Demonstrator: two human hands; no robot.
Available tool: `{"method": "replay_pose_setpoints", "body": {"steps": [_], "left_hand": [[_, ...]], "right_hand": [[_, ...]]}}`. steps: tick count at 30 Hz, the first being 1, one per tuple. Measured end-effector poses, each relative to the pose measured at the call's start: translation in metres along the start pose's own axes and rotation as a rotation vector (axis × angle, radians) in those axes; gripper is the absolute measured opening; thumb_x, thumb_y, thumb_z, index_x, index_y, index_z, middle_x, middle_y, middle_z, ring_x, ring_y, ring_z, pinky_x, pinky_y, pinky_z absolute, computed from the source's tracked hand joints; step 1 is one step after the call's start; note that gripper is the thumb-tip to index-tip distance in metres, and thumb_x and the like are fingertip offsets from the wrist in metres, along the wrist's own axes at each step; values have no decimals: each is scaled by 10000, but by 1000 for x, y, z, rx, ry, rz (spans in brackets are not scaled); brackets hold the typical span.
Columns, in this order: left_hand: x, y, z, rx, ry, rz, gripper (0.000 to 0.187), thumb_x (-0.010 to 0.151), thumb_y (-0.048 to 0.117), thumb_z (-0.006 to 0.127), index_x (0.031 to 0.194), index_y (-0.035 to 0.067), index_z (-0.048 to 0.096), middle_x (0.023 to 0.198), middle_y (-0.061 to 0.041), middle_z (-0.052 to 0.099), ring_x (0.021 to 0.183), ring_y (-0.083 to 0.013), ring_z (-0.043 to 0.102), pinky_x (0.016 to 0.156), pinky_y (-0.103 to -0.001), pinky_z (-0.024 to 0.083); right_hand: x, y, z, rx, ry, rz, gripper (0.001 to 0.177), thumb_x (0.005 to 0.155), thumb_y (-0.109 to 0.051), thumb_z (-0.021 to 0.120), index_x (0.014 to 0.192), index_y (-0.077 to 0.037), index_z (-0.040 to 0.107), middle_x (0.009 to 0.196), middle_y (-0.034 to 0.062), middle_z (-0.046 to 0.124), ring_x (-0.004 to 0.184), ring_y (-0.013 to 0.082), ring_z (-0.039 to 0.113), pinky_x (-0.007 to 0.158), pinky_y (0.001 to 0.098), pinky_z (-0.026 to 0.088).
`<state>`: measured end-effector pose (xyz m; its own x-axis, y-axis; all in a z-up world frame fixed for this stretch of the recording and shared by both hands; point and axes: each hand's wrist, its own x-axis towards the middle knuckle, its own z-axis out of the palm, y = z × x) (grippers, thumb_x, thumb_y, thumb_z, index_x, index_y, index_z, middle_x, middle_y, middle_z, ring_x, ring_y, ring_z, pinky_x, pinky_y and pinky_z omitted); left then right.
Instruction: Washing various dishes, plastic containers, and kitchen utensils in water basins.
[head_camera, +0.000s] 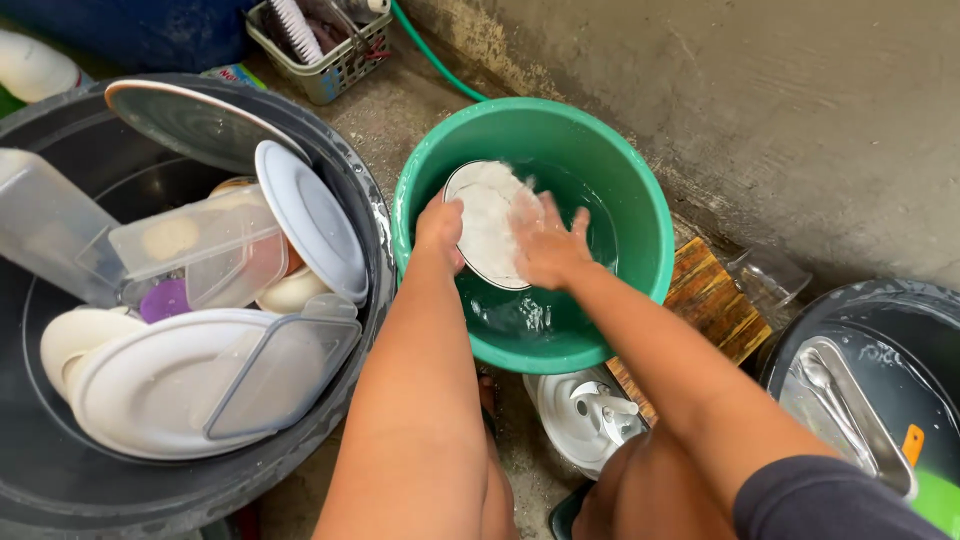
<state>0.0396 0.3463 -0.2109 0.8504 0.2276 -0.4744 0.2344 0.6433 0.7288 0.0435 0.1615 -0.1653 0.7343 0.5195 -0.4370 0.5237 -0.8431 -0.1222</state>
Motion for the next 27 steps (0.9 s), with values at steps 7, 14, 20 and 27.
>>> {"method": "replay_pose_setpoints", "body": {"steps": [7, 14, 20, 27], "left_hand": [[-9, 9, 9, 47, 66, -207, 442, 983, 136, 514, 1420, 140, 581, 1281, -152, 623, 1080, -309, 602, 920, -540, 513], [-33, 23, 23, 71, 6, -75, 466, 983, 153, 531, 1444, 183, 592, 1385, -104, 647, 1196, -274, 635, 972, -465, 524], [-43, 24, 27, 120, -40, -126, 447, 984, 219, 512, 1425, 181, 573, 1349, -96, 646, 1184, -281, 635, 934, -484, 526], [-34, 29, 21, -61, -85, -190, 399, 997, 258, 521, 1364, 120, 596, 1243, -142, 665, 1101, -313, 657, 916, -511, 572]], "right_hand": [[38, -28, 75, 560, 355, -572, 617, 1131, -487, 220, 1673, -194, 243, 1772, 47, 222, 1693, 251, 116, 1384, 575, -14], [-35, 3, -6, 83, -142, -263, 663, 1027, -473, 234, 1650, -267, 139, 1734, 0, 32, 1598, 230, 41, 1253, 596, 13], [-49, -45, -41, -57, 87, 117, 778, 986, -528, 336, 1638, -181, 94, 1719, 63, -29, 1599, 247, -41, 1138, 761, -49], [-17, -8, -5, 344, 81, -493, 759, 1066, -514, 288, 1662, -98, 69, 1749, 127, 4, 1626, 301, -4, 1282, 528, 23]]}}
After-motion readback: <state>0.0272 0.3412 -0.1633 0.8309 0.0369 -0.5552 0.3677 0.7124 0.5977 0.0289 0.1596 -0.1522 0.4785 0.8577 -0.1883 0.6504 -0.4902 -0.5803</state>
